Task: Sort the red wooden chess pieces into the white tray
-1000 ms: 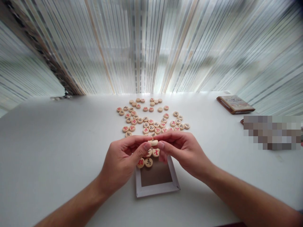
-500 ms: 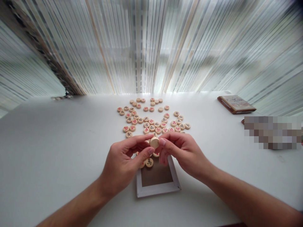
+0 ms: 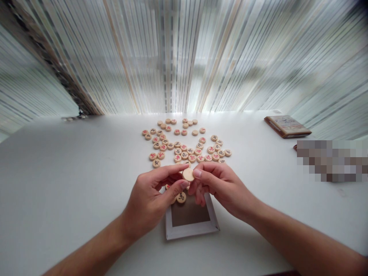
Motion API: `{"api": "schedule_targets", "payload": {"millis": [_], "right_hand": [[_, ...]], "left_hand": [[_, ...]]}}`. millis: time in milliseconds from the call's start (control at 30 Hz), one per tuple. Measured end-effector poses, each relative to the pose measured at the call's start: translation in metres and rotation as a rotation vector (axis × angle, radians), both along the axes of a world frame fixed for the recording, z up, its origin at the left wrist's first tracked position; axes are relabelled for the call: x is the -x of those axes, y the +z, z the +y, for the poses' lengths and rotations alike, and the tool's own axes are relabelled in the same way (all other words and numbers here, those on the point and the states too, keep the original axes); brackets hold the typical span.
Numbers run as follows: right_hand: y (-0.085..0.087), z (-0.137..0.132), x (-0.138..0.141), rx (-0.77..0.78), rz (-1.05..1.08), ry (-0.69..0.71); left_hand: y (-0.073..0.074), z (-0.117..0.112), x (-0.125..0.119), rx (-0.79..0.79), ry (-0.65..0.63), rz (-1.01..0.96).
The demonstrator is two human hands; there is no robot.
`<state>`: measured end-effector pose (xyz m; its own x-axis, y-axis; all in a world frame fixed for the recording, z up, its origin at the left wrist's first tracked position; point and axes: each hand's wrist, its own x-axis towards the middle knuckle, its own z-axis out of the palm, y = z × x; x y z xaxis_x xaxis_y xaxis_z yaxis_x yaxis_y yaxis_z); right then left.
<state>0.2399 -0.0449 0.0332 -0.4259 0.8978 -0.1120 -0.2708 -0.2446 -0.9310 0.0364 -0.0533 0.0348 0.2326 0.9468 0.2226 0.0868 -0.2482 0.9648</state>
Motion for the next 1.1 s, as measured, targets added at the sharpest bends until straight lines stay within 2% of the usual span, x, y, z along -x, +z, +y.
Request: {"api": "schedule_targets", "payload": {"millis": [267, 667, 1100], "right_hand": [[0.0003, -0.0007, 0.0000, -0.004, -0.004, 0.028], [0.0016, -0.0030, -0.0027, 0.002, 0.077, 0.079], [0.0028, -0.0028, -0.0016, -0.101, 0.020, 0.066]], "left_hand": [[-0.0026, -0.0001, 0.0022, -0.016, -0.044, 0.026], [0.0016, -0.0003, -0.0001, -0.002, -0.085, 0.008], [-0.0006, -0.0020, 0.0011, -0.005, -0.072, -0.026]]}}
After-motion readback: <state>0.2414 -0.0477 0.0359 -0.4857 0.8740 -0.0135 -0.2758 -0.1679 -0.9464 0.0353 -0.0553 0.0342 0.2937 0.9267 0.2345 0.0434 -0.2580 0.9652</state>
